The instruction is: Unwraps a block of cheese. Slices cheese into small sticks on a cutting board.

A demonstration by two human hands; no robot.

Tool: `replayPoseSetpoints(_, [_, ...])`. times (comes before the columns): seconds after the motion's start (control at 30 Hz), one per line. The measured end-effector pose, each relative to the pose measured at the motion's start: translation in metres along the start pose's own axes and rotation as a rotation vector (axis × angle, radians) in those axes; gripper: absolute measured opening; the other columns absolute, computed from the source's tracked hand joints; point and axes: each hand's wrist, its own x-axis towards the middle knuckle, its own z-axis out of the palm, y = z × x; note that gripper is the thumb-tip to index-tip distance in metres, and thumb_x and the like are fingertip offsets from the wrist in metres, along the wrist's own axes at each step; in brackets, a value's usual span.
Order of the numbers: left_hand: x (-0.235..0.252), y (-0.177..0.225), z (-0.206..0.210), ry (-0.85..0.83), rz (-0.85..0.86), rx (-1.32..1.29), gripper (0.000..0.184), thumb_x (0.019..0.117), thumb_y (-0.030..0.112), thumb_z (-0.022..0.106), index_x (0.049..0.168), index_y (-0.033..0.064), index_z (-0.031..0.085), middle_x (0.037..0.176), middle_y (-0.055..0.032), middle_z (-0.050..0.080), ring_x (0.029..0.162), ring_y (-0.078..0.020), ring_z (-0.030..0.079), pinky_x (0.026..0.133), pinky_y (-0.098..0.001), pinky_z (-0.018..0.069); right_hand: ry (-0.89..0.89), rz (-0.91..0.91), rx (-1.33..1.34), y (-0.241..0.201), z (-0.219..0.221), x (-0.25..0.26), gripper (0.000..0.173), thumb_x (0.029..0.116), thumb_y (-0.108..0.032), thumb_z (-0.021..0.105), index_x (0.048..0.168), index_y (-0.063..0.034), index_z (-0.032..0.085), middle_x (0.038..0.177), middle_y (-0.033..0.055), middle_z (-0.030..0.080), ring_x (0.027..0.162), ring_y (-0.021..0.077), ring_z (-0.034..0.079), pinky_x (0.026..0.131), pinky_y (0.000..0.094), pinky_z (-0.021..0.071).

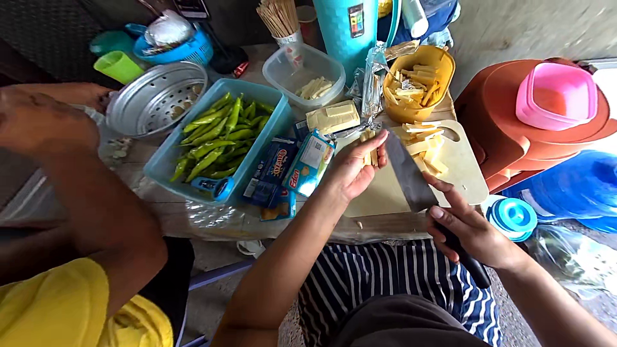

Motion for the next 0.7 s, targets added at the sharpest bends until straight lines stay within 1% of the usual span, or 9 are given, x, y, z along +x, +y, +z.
replayPoseSetpoints(0.1, [0.018, 0.043, -0.009, -0.075, 0.072, 0.224, 0.024, 0.1109, 0.024, 0.042, 0.123, 0.0082, 0.055, 0.094, 0.002, 0.061, 0.074, -0.0032, 0.061, 0.067, -0.0163, 0.0531, 0.085, -0.059, 0.04, -0.004, -0.009, -0.008, 0.053, 0.1095, -0.027, 0.039, 0.158, -0.0354, 0.021, 0.073, -0.0073, 0.057, 0.047, 0.0014, 0.053, 0.039, 0.0164, 0.0478])
replayPoseSetpoints(0.23, [0.071, 0.118, -0.035, 0.134, 0.213, 0.673, 0.032, 0.1082, 0.01, 0.041, 0.139, 0.0071, 0.05, 0.107, -0.0002, 0.061, 0.079, -0.0049, 0.059, 0.071, -0.0203, 0.0503, 0.161, -0.1, 0.106, -0.005, -0.021, -0.027, 0.05, 0.1093, -0.03, 0.042, 0.156, -0.0354, 0.023, 0.071, -0.0067, 0.057, 0.044, 0.0025, 0.053, 0.036, 0.0173, 0.0474])
replayPoseSetpoints(0.3, [0.104, 0.145, -0.056, 0.276, 0.233, 0.986, 0.037, 0.1065, 0.007, 0.044, 0.143, 0.0067, 0.049, 0.118, -0.0056, 0.059, 0.086, -0.0079, 0.057, 0.076, -0.0243, 0.0474, 0.191, -0.116, 0.137, -0.004, -0.023, -0.034, 0.053, 0.1087, -0.031, 0.044, 0.156, -0.0336, 0.022, 0.071, -0.0067, 0.058, 0.044, 0.0021, 0.053, 0.036, 0.0163, 0.0469])
replayPoseSetpoints(0.37, [0.134, 0.165, -0.077, 0.355, 0.194, 1.266, 0.043, 0.1043, 0.004, 0.045, 0.147, 0.0007, 0.044, 0.133, -0.0175, 0.057, 0.105, -0.02, 0.058, 0.091, -0.0367, 0.0471, 0.207, -0.134, 0.151, -0.001, -0.025, -0.039, 0.053, 0.1087, -0.032, 0.046, 0.157, -0.0338, 0.023, 0.072, -0.0065, 0.058, 0.045, 0.0017, 0.053, 0.037, 0.0156, 0.0469])
replayPoseSetpoints(0.4, [0.146, 0.172, -0.085, 0.372, 0.176, 1.377, 0.044, 0.1032, 0.004, 0.048, 0.146, -0.0033, 0.044, 0.138, -0.0247, 0.055, 0.118, -0.0304, 0.057, 0.101, -0.047, 0.0448, 0.214, -0.142, 0.151, 0.0, -0.025, -0.041, 0.053, 0.1087, -0.032, 0.046, 0.157, -0.0335, 0.023, 0.072, -0.0064, 0.058, 0.045, 0.0016, 0.053, 0.037, 0.0156, 0.0469])
replayPoseSetpoints(0.47, [0.159, 0.182, -0.095, 0.392, 0.166, 1.569, 0.051, 0.1015, 0.011, 0.06, 0.146, -0.007, 0.045, 0.144, -0.0331, 0.049, 0.135, -0.0455, 0.048, 0.111, -0.0624, 0.0359, 0.217, -0.15, 0.15, 0.002, -0.027, -0.043, 0.052, 0.1088, -0.034, 0.046, 0.156, -0.0343, 0.024, 0.072, -0.0061, 0.057, 0.044, 0.0019, 0.053, 0.036, 0.0161, 0.0472])
replayPoseSetpoints(0.53, [0.16, 0.185, -0.092, 0.441, 0.25, 1.703, 0.063, 0.0994, 0.02, 0.065, 0.15, -0.0077, 0.04, 0.152, -0.0381, 0.038, 0.142, -0.0544, 0.037, 0.114, -0.0702, 0.0294, 0.219, -0.156, 0.132, 0.003, -0.03, -0.045, 0.052, 0.1088, -0.035, 0.046, 0.156, -0.0366, 0.025, 0.072, -0.006, 0.057, 0.044, 0.0018, 0.053, 0.036, 0.0161, 0.0467])
replayPoseSetpoints(0.6, [0.144, 0.175, -0.076, 0.404, 0.464, 1.711, 0.052, 0.1012, 0.019, 0.06, 0.144, -0.0069, 0.049, 0.148, -0.0353, 0.045, 0.141, -0.0515, 0.04, 0.115, -0.0654, 0.0316, 0.229, -0.16, 0.108, 0.003, -0.032, -0.047, 0.052, 0.1088, -0.035, 0.046, 0.157, -0.0371, 0.025, 0.073, -0.0059, 0.057, 0.044, 0.002, 0.053, 0.035, 0.0163, 0.0463])
replayPoseSetpoints(0.7, [0.1, 0.134, -0.047, 0.096, 0.655, 1.788, 0.032, 0.1065, 0.015, 0.049, 0.125, -0.0058, 0.065, 0.133, -0.0305, 0.058, 0.129, -0.0456, 0.053, 0.112, -0.0591, 0.0384, 0.251, -0.158, 0.071, 0.003, -0.032, -0.048, 0.053, 0.1084, -0.036, 0.047, 0.157, -0.0376, 0.026, 0.073, -0.0063, 0.057, 0.044, 0.0022, 0.053, 0.035, 0.0166, 0.0463])
